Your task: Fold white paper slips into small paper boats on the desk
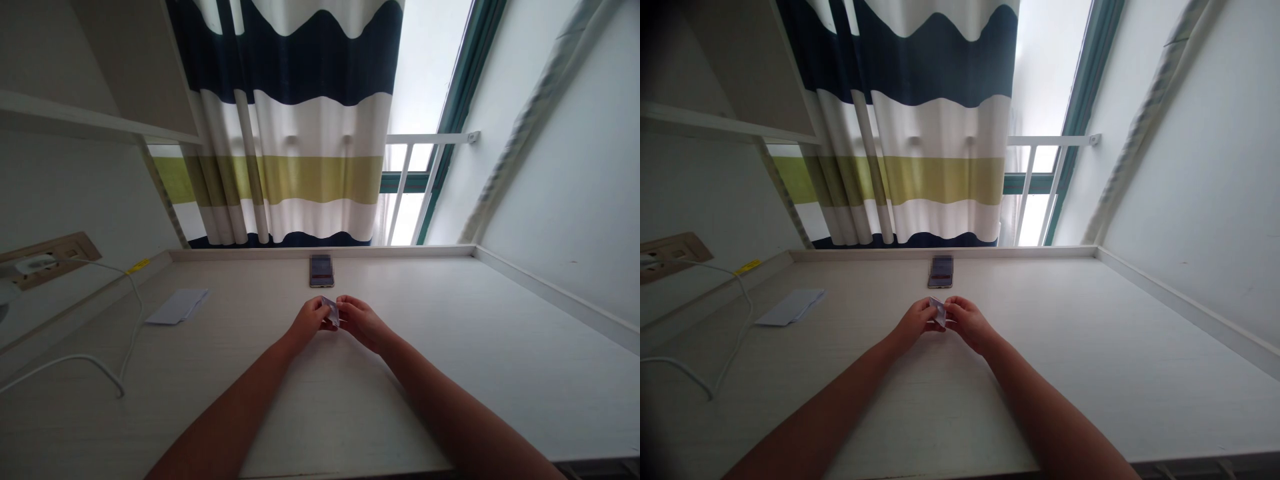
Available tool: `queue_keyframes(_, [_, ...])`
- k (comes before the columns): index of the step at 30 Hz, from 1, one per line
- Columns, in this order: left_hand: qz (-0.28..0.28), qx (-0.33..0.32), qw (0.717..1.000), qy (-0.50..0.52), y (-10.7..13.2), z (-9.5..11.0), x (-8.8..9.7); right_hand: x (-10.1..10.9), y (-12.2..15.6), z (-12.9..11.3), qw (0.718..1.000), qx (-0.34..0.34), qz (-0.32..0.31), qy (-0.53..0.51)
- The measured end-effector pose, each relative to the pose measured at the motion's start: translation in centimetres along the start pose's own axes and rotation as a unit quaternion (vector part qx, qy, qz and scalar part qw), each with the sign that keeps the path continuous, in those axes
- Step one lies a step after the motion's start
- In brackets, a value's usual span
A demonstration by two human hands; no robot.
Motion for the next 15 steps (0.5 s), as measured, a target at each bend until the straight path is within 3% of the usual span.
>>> queue_keyframes(6, [-0.082, 0.036, 0.991, 0.101, 0.1, -0.4, -1.0, 0.2, 0.2, -0.1, 1.000, -0.012, 0.015, -0.002])
queue_keyframes(15, [-0.114, 0.054, 0.981, 0.145, 0.2, -0.8, -1.5, -0.4, 0.1, -0.2, 0.999, -0.004, -0.020, -0.031])
Point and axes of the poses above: each hand's wrist, its own y-axis away from the middle knuckle, its own x-axis out of the back of the hand, z = x × y, the point moved 10 cm from there along -y, towards the middle knuckle, and after that the axes turned 5 degrees about x, right-handed, at the moved point
